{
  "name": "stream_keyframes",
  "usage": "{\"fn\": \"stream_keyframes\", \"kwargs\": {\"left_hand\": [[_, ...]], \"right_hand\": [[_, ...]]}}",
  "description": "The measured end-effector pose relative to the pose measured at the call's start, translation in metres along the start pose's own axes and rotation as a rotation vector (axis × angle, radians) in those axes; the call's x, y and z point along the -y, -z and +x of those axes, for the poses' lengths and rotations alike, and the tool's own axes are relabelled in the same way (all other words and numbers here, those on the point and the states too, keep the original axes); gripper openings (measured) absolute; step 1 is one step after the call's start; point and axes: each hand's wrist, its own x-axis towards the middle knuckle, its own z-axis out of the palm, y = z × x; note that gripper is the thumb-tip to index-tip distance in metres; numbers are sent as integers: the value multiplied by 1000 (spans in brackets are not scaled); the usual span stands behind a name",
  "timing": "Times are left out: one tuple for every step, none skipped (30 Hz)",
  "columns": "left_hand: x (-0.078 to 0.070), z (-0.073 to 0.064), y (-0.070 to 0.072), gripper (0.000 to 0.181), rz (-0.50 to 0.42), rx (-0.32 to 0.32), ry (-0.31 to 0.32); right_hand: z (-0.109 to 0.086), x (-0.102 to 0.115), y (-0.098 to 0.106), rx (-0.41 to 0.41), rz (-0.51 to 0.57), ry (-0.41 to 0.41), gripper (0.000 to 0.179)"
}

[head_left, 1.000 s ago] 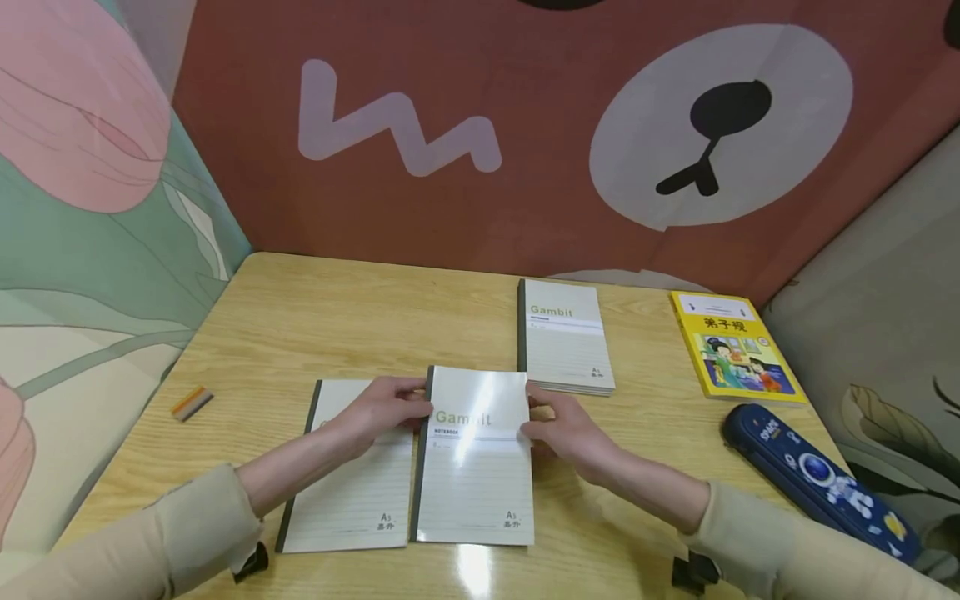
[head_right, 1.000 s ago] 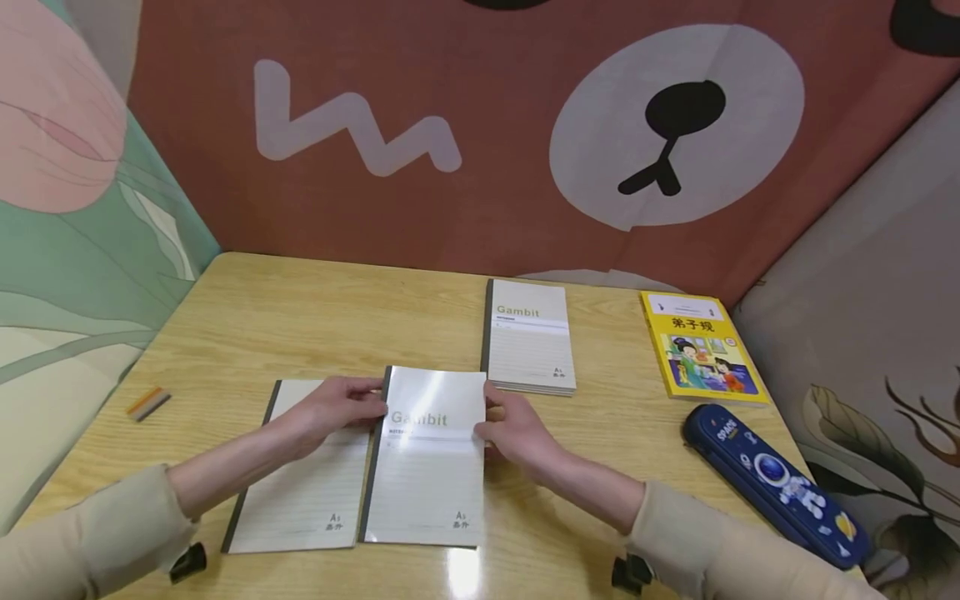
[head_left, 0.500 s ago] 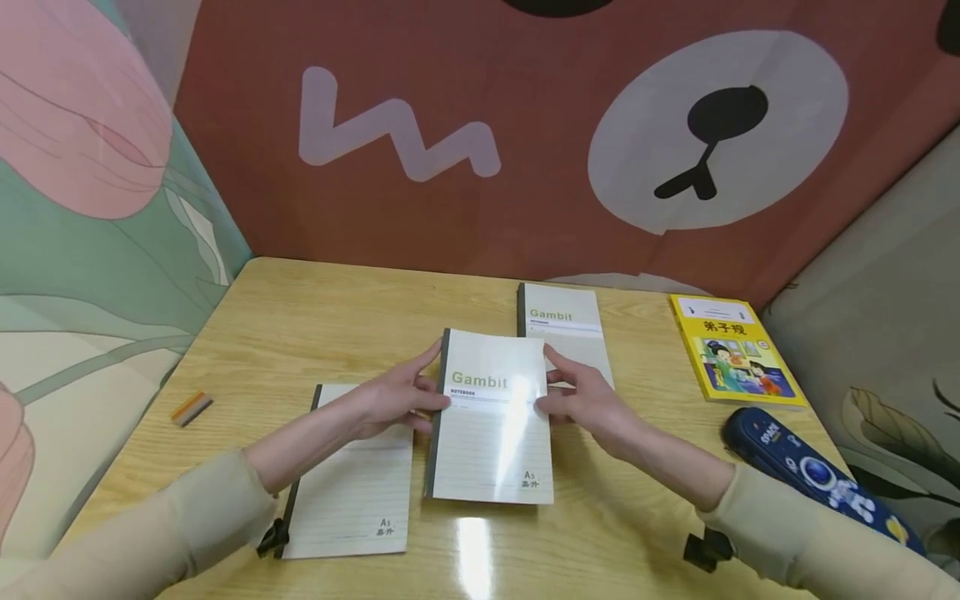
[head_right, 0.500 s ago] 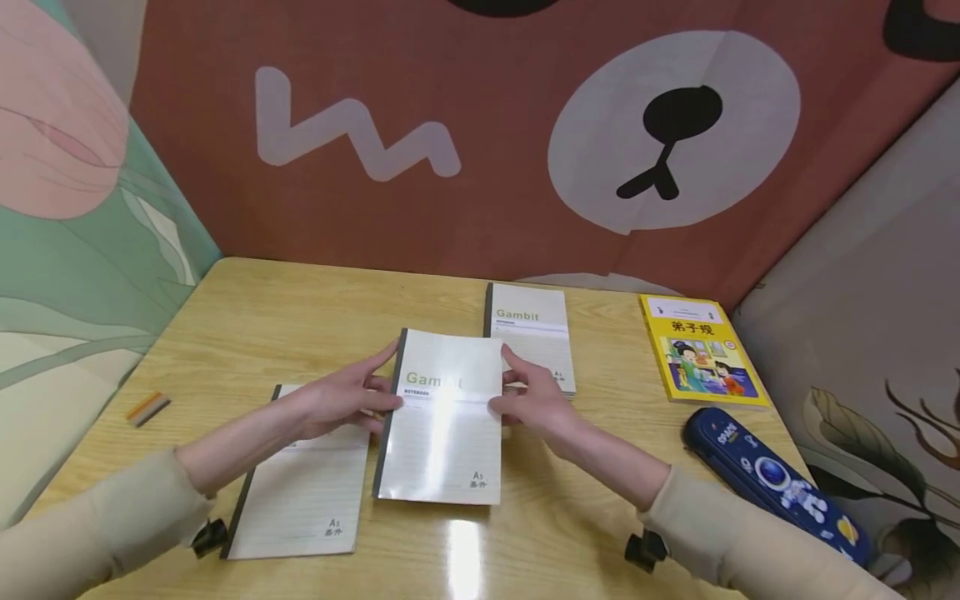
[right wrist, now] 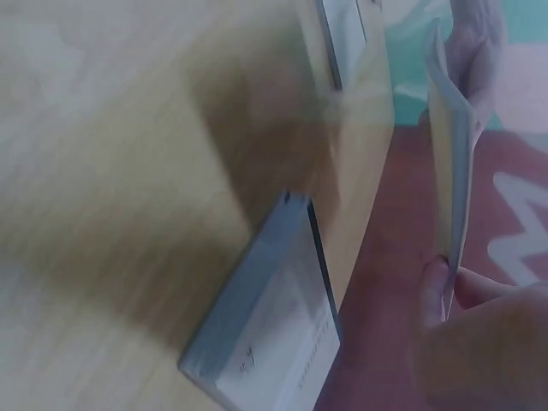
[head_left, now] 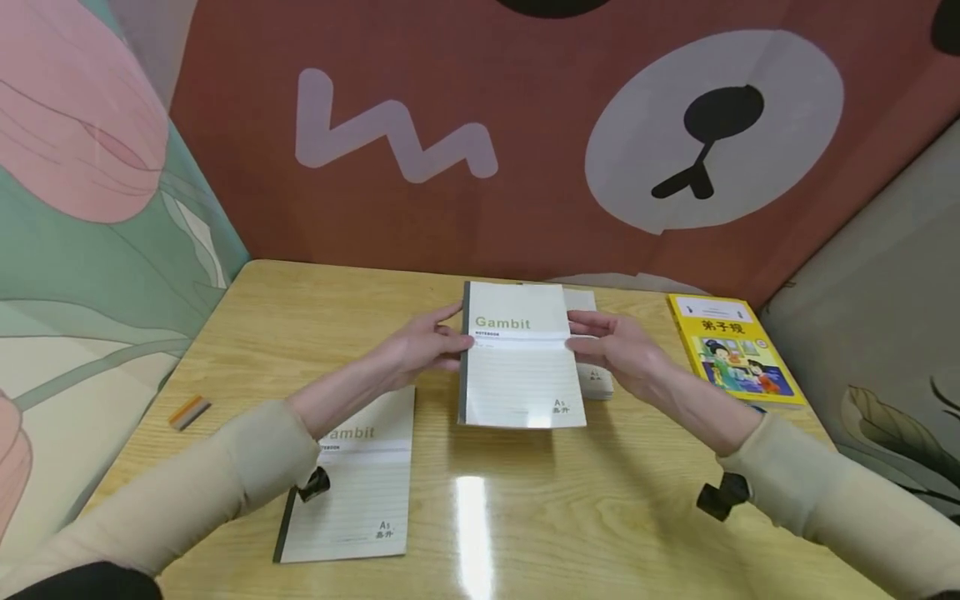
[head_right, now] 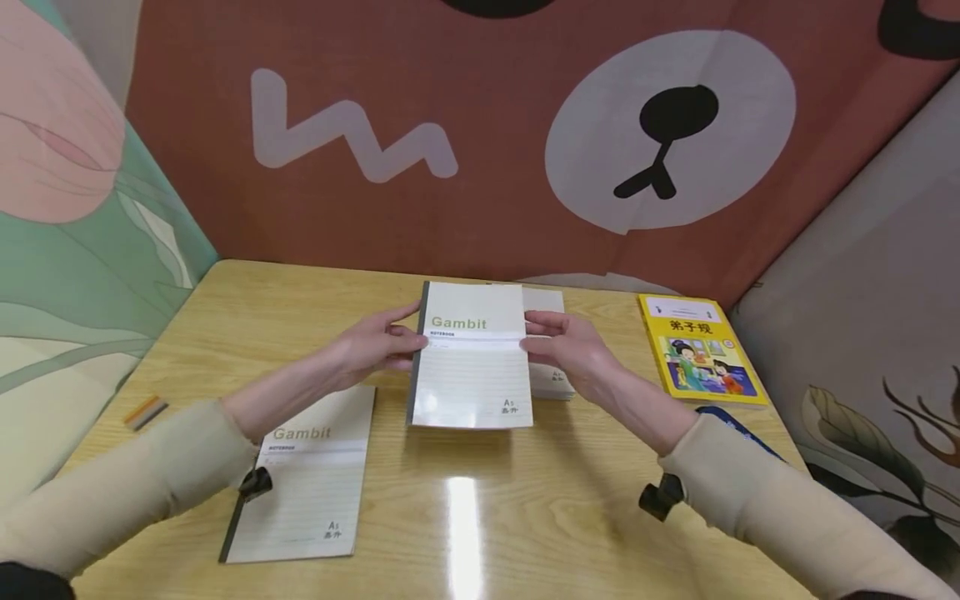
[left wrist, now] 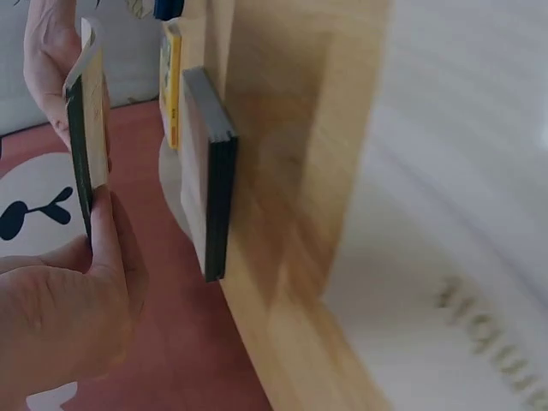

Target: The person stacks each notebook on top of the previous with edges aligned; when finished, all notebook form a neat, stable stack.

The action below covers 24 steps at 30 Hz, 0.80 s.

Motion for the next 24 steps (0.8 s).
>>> {"fn": "stream_keyframes", "kwargs": {"left_hand": [[-4,4,-1,77,-7,-12,-5],[-8,8,-2,75,-21,-20,-10],[-12,12,-2,74,-29,-28,-15],[-16,16,-3,73,-34,-36,-21],[-20,20,-4,72,-41,-39,-25],[-23,24,-4,71,-48,-40,-29],[-26,28,-5,71,-55,-42,-32],[-29,32,-6,72,-52,-43,-35],[-32,35,-7,72,-49,-46,-35],[-34,39,-8,74,-47,-47,-32],[-35,44,-9,75,-42,-44,-31],[-37,48,-10,76,-38,-41,-30],[-38,52,-11,77,-30,-40,-31],[-39,56,-13,78,-30,-36,-33],[-39,61,-15,78,-34,-30,-33],[-39,66,-17,78,-34,-22,-35],[-40,70,-19,78,-34,-21,-37],[-39,75,-22,77,-39,-26,-38],[-39,79,-24,77,-42,-31,-39],[-38,84,-26,77,-50,-37,-40],[-36,89,-29,76,-41,-48,-42],[-35,93,-31,75,-33,-60,-43],[-33,97,-33,75,-29,-75,-43],[-31,100,-35,74,-21,-92,-46]], "right_hand": [[3,2,3,-13,15,-3,63],[5,4,7,-20,28,-6,61],[8,6,10,-32,43,-13,60],[11,8,14,-39,59,-17,58],[14,10,18,-46,78,-26,57],[17,12,22,-49,90,-33,57],[20,14,27,-50,103,-41,57],[23,15,31,-45,114,-47,58],[26,16,35,-36,119,-52,58],[29,17,39,-22,131,-55,59],[32,17,43,-8,137,-59,60],[35,16,47,3,135,-63,61],[38,15,51,15,137,-64,61],[41,14,55,23,133,-64,62],[44,12,58,27,129,-64,62],[47,9,61,26,127,-63,62],[49,7,64,22,114,-61,62],[51,5,67,19,106,-61,62],[53,2,69,16,92,-58,61],[54,0,71,11,77,-54,61],[55,-1,73,6,67,-51,61],[56,-3,75,1,58,-49,61],[57,-4,77,0,53,-47,62],[58,-5,78,-2,50,-45,62]]}}
